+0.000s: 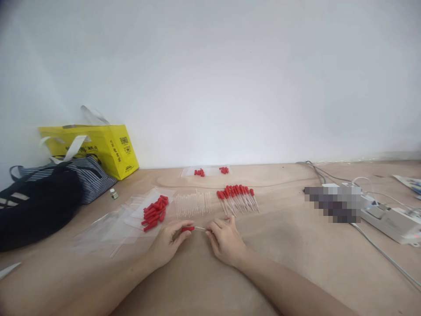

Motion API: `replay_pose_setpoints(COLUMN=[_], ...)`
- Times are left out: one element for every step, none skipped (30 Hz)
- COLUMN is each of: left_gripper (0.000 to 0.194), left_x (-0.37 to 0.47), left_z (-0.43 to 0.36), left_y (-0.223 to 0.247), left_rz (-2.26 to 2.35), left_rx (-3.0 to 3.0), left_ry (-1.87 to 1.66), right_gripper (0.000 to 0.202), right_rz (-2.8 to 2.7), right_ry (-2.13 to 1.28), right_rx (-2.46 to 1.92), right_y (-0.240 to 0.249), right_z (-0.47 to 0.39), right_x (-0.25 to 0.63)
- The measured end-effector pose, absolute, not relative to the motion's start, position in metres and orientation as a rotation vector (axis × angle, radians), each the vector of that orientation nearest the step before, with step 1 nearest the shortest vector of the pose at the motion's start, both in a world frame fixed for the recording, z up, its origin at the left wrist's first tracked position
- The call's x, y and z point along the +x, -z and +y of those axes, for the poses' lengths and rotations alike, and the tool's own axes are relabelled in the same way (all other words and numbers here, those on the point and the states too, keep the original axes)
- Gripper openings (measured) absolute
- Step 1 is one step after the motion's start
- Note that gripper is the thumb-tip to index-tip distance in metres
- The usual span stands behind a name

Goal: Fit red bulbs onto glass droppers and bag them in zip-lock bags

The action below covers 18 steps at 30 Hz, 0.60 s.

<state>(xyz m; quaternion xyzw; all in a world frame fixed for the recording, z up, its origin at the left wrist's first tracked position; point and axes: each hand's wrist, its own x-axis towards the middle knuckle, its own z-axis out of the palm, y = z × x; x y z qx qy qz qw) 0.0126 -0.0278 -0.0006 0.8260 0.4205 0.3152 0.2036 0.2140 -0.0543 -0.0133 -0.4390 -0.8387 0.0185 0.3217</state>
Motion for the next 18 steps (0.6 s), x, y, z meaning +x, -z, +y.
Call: replay_pose_setpoints(left_gripper=[0.019, 0.018, 0.018, 0.017, 0.017, 0.017, 0.017, 0.017, 0.017, 0.017, 0.017, 0.017, 0.017, 0.018, 0.018, 0.018, 0.018, 0.017], left_x=[0.0129, 0.0132, 0.0135, 0.0138, 0.0142, 0.0144, 0.0146, 0.0148, 0.0149, 0.0149, 0.0149, 0.0149, 0.015, 0.0151, 0.0153, 0.0155, 0.0157, 0.016], left_z=[-0.0275, -0.0272, -0.027, -0.0268, -0.0268, -0.0268, -0.0269, -0.0269, -0.0271, -0.0272, -0.0273, -0.0275, -0.0278, -0.0281, -0.0284, -0.0288, -0.0293, -0.0298], left_y=[0.0003, 0.0001, 0.0002, 0.0003, 0.0004, 0.0005, 0.0005, 0.0004, 0.0002, 0.0, -0.0002, -0.0004, -0.0005, -0.0005, -0.0004, -0.0003, -0.0001, 0.0001], left_rz=[1.157, 1.14, 1.126, 1.114, 1.107, 1.107, 1.11, 1.115, 1.121, 1.126, 1.127, 1.125, 1.121, 1.118, 1.116, 1.119, 1.124, 1.13], left_rx=[2.34, 2.376, 2.407, 2.434, 2.455, 2.47, 2.48, 2.485, 2.488, 2.489, 2.49, 2.495, 2.501, 2.508, 2.516, 2.524, 2.532, 2.54], left_ry=[-0.891, -0.901, -0.911, -0.918, -0.921, -0.923, -0.922, -0.919, -0.918, -0.92, -0.92, -0.921, -0.923, -0.927, -0.929, -0.932, -0.936, -0.943], right_gripper=[0.015, 0.015, 0.015, 0.015, 0.015, 0.015, 0.015, 0.015, 0.016, 0.016, 0.016, 0.016, 0.016, 0.017, 0.017, 0.018, 0.018, 0.018], right_rz=[-2.199, -2.194, -2.191, -2.19, -2.191, -2.19, -2.185, -2.176, -2.163, -2.148, -2.139, -2.136, -2.141, -2.154, -2.167, -2.18, -2.187, -2.192], right_ry=[-0.048, -0.047, -0.049, -0.051, -0.051, -0.048, -0.04, -0.031, -0.019, -0.007, 0.003, 0.011, 0.019, 0.024, 0.029, 0.032, 0.036, 0.04], right_rx=[-1.151, -1.148, -1.143, -1.137, -1.13, -1.125, -1.125, -1.129, -1.136, -1.144, -1.148, -1.148, -1.143, -1.133, -1.121, -1.111, -1.102, -1.092], right_y=[0.0132, 0.013, 0.0129, 0.0129, 0.0129, 0.013, 0.0132, 0.0134, 0.0137, 0.0138, 0.0139, 0.0139, 0.0139, 0.0139, 0.0139, 0.0141, 0.0144, 0.0148], right_z=[-0.0549, -0.0555, -0.0559, -0.0562, -0.0564, -0.0565, -0.0564, -0.0563, -0.0561, -0.0559, -0.0558, -0.0558, -0.0559, -0.0562, -0.0567, -0.0573, -0.0579, -0.0585], right_x=[0.2126, 0.2114, 0.2105, 0.2099, 0.2096, 0.2095, 0.2095, 0.2096, 0.2097, 0.2098, 0.2099, 0.2098, 0.2096, 0.2092, 0.2088, 0.2082, 0.2076, 0.207])
